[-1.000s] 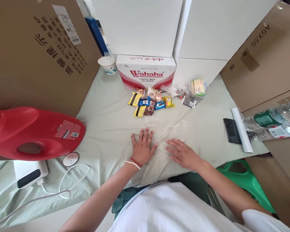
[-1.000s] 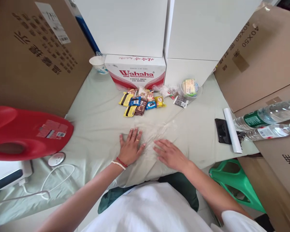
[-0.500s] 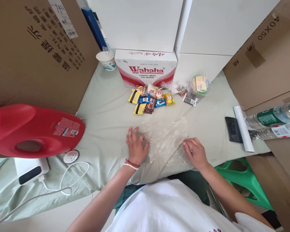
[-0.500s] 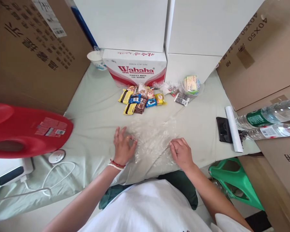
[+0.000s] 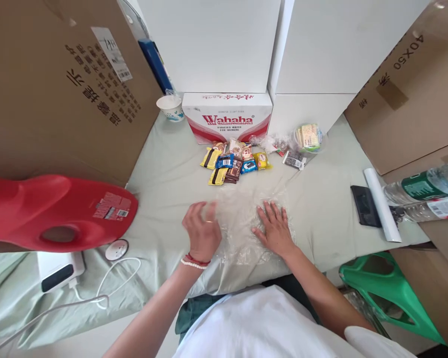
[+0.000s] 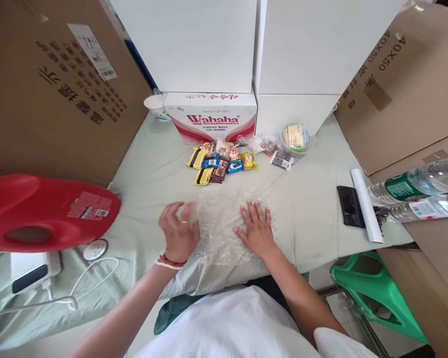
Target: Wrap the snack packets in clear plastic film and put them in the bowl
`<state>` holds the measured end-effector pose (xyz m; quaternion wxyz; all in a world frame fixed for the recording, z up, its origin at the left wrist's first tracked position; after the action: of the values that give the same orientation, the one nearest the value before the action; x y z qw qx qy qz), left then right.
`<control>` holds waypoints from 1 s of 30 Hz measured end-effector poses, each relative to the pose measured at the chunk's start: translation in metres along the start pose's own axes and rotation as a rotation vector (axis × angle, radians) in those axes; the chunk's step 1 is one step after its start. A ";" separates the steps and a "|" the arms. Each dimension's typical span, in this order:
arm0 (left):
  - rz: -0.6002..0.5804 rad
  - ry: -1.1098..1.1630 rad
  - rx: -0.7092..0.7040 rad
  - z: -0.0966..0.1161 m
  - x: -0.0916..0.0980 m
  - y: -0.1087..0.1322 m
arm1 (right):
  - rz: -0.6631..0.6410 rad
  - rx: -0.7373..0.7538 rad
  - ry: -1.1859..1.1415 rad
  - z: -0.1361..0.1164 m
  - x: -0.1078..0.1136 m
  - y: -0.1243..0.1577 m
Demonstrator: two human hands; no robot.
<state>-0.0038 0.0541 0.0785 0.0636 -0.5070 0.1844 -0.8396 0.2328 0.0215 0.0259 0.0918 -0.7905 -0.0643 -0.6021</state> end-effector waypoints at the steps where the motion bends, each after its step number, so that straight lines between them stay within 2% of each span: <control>1: -0.099 -0.006 -0.189 0.019 -0.009 -0.002 | 0.000 0.006 0.002 0.000 0.001 0.001; 3: -0.328 0.024 -0.471 0.045 -0.031 0.003 | 0.012 0.017 -0.014 0.000 0.002 0.002; 5: -0.458 0.035 -0.543 0.050 -0.047 0.009 | 0.042 0.029 -0.070 0.003 0.004 0.003; 9: -0.449 -0.040 -0.405 0.035 -0.057 0.018 | 0.156 0.001 -0.338 0.022 0.015 0.009; 12: -0.429 -0.122 -0.333 0.028 -0.055 0.029 | 0.249 -0.152 -0.557 0.051 0.035 0.007; 14: -0.456 -0.149 -0.311 0.027 -0.056 0.035 | 0.299 -0.242 -0.619 0.068 0.055 -0.009; 17: -0.492 -0.160 -0.297 0.026 -0.058 0.039 | 0.305 -0.222 -0.530 0.071 0.086 -0.066; 20: -0.492 -0.166 -0.299 0.025 -0.059 0.039 | 0.176 -0.112 -0.296 0.046 0.096 -0.152; 23: -0.485 -0.168 -0.304 0.026 -0.059 0.039 | 0.068 -0.043 -0.089 0.007 0.083 -0.232; 25: -0.480 -0.167 -0.300 0.026 -0.059 0.038 | 0.042 0.058 -0.012 -0.027 0.068 -0.270; 28: -0.479 -0.152 -0.286 0.026 -0.058 0.037 | -0.058 0.148 0.093 -0.064 0.037 -0.303; 30: -0.477 -0.141 -0.279 0.027 -0.057 0.037 | -0.164 0.125 0.129 -0.069 0.021 -0.315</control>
<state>0.0437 0.0304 0.0290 -0.1935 -0.5970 0.1687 -0.7601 0.1066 0.3129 0.0857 0.0953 -0.7350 -0.1602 -0.6520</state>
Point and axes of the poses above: each hand's wrist, its own y-axis away from the middle knuckle, its own x-axis out of the back of the hand, z = x × y, the point moved 8 cm from there along -y, towards the middle knuckle, and after that the axes turned 1 degree about z, right-handed, at the moved point
